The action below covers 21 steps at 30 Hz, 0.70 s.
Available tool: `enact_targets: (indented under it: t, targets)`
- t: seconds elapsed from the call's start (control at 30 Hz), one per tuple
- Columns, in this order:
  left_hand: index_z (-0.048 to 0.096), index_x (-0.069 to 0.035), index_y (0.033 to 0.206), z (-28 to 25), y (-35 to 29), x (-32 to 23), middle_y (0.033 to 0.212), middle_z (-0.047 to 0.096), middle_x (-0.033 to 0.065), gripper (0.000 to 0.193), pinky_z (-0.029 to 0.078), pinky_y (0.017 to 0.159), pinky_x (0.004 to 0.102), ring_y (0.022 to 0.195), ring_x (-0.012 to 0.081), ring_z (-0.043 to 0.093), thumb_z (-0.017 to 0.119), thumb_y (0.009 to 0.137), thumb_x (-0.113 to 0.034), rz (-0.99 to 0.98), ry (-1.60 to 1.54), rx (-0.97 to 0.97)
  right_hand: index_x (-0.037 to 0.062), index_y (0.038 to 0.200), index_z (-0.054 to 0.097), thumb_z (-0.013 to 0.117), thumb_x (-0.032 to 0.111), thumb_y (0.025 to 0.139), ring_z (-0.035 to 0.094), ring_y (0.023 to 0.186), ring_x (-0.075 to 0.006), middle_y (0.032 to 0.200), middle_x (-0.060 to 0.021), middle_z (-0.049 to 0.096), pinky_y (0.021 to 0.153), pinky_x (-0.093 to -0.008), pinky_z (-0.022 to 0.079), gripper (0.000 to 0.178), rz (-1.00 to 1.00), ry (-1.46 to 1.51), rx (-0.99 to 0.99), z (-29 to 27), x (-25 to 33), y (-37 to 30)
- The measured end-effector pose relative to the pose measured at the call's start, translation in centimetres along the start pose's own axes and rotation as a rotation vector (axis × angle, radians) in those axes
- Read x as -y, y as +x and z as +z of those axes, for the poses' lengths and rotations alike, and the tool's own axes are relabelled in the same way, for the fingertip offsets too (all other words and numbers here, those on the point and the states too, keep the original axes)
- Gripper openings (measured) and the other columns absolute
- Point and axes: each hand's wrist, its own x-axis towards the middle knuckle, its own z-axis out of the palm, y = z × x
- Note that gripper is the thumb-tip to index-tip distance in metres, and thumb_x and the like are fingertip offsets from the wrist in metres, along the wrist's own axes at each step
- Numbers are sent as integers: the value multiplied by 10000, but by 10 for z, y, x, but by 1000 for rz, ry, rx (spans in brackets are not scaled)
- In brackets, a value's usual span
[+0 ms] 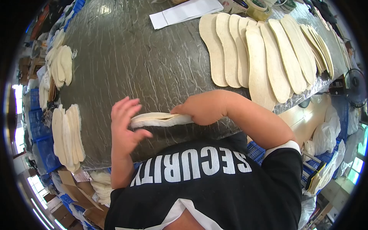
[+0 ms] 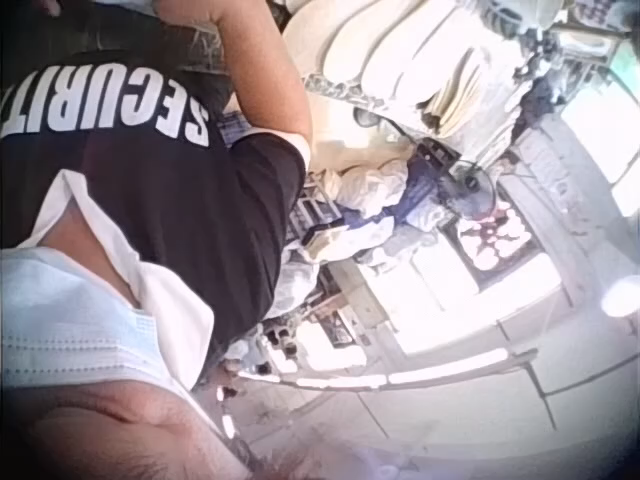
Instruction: Manually assembling and aligning shoe insole components on a workbench.
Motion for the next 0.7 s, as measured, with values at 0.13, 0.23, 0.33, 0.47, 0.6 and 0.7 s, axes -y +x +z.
enact_targets:
  t: [0.13, 0.23, 0.33, 0.47, 0.6, 0.7]
  targets:
    - [653, -69, 1052, 18, 7, -30, 1005, 669, 50, 462, 215, 1099, 605, 1066, 265, 597, 765, 710, -358, 166, 252, 156, 41, 1349, 476, 477, -9, 737, 628, 964, -397, 1011, -246, 660, 834, -450, 477, 614, 14, 39, 82, -2, 7, 2]
    - [667, -82, 959, 27, 7, -21, 920, 678, 33, 375, 203, 1099, 618, 997, 241, 632, 800, 654, -254, 177, 195, 190, 38, 1318, 500, 459, -22, 722, 631, 953, -395, 995, -239, 664, 828, -452, 477, 601, -40, 55, 40, 4, 3, 5]
    - [662, -100, 873, 31, 7, -16, 839, 661, 8, 278, 219, 1088, 621, 953, 205, 638, 796, 645, -184, 182, 151, 209, 40, 1305, 504, 525, 66, 797, 630, 955, -390, 990, -231, 666, 829, -452, 477, 509, -12, 89, 78, 2, 6, 5]
    - [637, -117, 810, 35, 8, -14, 812, 640, -5, 200, 246, 1065, 614, 924, 190, 634, 775, 668, -142, 183, 117, 185, 52, 1268, 531, 610, 234, 874, 638, 789, -406, 813, -218, 661, 709, -476, 478, 441, -3, 16, -37, 8, 22, 2]
    - [643, -116, 810, 32, 8, -20, 812, 639, -7, 193, 261, 1052, 601, 914, 193, 632, 778, 676, -151, 173, 145, 199, 90, 924, 675, 587, 359, 903, 651, 700, -360, 703, -135, 661, 654, -462, 496, 284, 100, -264, -222, 22, 27, 15]
    - [654, -109, 815, 27, 9, -15, 814, 646, -10, 184, 275, 1038, 590, 899, 193, 629, 778, 687, -152, 140, 125, 228, 98, 876, 679, 594, 293, 880, 657, 686, -332, 692, -113, 660, 639, -440, 500, 213, 98, -419, -240, 27, 25, 18]
